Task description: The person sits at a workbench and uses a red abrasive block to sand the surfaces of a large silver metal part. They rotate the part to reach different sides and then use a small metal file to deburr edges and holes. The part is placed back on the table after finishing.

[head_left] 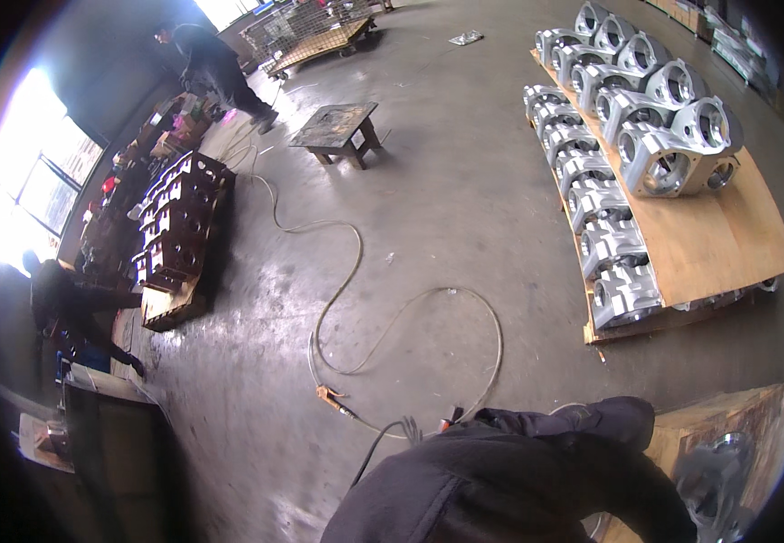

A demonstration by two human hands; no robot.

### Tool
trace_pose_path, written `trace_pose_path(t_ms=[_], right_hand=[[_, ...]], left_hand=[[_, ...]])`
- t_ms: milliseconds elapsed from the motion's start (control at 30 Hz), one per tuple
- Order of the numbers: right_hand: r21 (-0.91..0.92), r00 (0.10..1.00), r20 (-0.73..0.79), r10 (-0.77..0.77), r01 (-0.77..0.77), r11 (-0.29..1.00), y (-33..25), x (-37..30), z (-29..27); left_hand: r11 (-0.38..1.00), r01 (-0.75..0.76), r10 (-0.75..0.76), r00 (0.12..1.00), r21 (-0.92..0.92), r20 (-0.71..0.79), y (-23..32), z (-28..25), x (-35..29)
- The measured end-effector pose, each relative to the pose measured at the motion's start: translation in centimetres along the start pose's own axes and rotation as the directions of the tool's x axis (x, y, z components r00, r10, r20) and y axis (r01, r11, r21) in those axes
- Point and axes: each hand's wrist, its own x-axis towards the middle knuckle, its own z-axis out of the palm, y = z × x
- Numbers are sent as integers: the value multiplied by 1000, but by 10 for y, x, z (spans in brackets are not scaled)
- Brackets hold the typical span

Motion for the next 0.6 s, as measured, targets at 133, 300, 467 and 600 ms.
trace_pose_path(t_ms=[133,300,467,600], right_hand=[[-3,999,-29,-42,42,999,2,-5,9],[7,993,-94,-70,71,997,9,-16,19],[-60,956,-263,-132,120,991,50,-41,13],[-478,809,-353,-470,276,834,57,-76,5]], left_hand=[[999,-33,33,999,3,-5,5,-16,-10],[998,-70,70,996,8,53,15,-28,-32],[987,-157,151,972,22,182,23,-28,-51],[941,-329,339,896,-83,286,55,-46,-58]])
